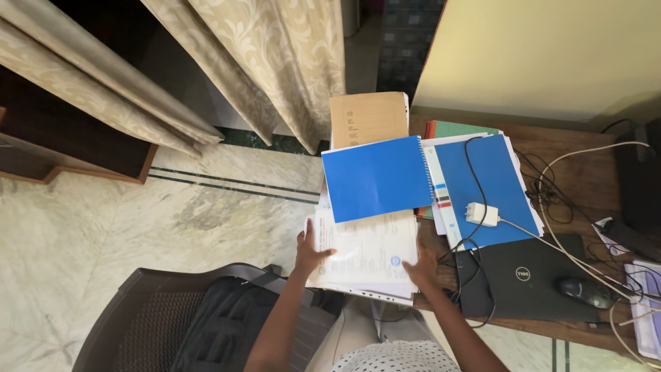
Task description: The person organizes a desk by moving folders and notebooks, untangling various power and data cables, and plugging a power adapter into a wall socket.
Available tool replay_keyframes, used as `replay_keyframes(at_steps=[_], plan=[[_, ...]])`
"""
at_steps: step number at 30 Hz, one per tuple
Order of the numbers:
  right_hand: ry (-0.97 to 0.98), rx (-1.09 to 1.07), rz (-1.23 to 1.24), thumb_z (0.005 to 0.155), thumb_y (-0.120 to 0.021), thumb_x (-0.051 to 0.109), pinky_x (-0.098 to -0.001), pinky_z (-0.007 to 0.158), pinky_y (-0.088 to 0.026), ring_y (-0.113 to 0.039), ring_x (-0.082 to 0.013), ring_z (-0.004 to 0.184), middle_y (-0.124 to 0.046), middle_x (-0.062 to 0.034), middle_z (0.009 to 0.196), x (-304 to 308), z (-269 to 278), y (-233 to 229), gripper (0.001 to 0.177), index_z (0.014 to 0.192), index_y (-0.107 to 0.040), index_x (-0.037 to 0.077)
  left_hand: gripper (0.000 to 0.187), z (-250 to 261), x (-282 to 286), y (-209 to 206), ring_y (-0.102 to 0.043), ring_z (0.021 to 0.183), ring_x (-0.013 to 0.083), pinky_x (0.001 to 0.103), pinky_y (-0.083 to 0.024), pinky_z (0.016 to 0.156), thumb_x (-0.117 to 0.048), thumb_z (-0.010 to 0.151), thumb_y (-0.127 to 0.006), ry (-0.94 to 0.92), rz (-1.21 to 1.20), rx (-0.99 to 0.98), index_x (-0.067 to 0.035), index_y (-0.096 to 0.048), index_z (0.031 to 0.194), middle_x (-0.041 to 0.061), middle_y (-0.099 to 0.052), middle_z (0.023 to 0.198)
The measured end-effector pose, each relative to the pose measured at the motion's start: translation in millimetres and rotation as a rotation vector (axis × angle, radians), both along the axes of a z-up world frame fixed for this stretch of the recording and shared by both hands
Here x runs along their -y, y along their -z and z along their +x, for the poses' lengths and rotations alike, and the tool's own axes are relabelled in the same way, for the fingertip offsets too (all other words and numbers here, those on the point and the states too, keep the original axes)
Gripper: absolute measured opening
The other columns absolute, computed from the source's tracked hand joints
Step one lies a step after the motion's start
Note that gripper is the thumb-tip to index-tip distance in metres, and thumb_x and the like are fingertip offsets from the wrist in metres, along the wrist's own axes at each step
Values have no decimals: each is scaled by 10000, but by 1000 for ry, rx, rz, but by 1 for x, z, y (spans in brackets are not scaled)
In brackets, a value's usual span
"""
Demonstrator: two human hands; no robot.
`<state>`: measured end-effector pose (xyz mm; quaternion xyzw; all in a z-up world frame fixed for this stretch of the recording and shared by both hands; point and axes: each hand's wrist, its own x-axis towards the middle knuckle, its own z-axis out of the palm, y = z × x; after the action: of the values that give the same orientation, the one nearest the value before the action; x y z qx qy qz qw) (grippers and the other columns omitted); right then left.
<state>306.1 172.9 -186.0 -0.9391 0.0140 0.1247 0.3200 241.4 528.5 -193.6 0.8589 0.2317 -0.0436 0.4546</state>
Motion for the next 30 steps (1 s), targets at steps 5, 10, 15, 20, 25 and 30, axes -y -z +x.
replay_keyframes(at_steps=[5, 10, 15, 20, 25, 30], plan=[[42, -15, 7, 547, -893, 138, -447, 1119, -400, -463, -399, 1314, -513, -224, 1395, -2, -35, 1, 1164, 1571, -338, 136, 1581, -10, -10, 3, -408, 1367, 412, 434, -400, 1115, -430, 461, -1014, 32, -62, 114, -6, 37, 1564, 278, -319, 1489], [126, 53, 56, 635, -911, 188, -465, 1145, -381, -492, -391, 1312, -569, -219, 1355, -8, -29, -1, 981, 1489, -443, 64, 900, 7, -5, 4, -696, 1172, 418, 459, -567, 964, -422, 780, -786, -270, -472, -25, 61, -473, 1472, 305, -669, 1342], [243, -340, 206, 705, -845, 355, -436, 1084, -476, -562, -355, 1296, -483, -218, 1446, -6, -1, -3, 1017, 1600, -383, 210, 786, 22, 9, 6, -552, 1184, 428, 494, -475, 969, -190, 871, -787, -204, 122, -119, -128, -304, 1488, 264, -502, 1334], [152, -332, 248, 728, -827, 341, -450, 1063, -479, -507, -355, 1325, -445, -219, 1446, -9, 11, -3, 1021, 1610, -334, 195, 708, 32, -9, 1, -646, 1152, 383, 475, -520, 964, -219, 884, -742, -130, -29, 11, -123, -348, 1464, 231, -614, 1288], [271, -161, 173, 699, -848, 333, -450, 1095, -434, -515, -360, 1324, -435, -211, 1468, -23, 6, 0, 937, 1517, -440, 134, 759, 33, -14, -5, -711, 1094, 336, 436, -551, 936, -363, 825, -808, -176, -66, -76, -133, -385, 1412, 185, -708, 1211], [434, -280, -49, 753, -840, 326, -529, 1085, -396, -426, -421, 1333, -434, -214, 1445, -41, -2, -8, 838, 1481, -476, 126, 808, 35, -11, -9, -704, 1086, 363, 435, -546, 937, -419, 815, -824, -199, 4, -179, -124, -389, 1429, 212, -725, 1173]])
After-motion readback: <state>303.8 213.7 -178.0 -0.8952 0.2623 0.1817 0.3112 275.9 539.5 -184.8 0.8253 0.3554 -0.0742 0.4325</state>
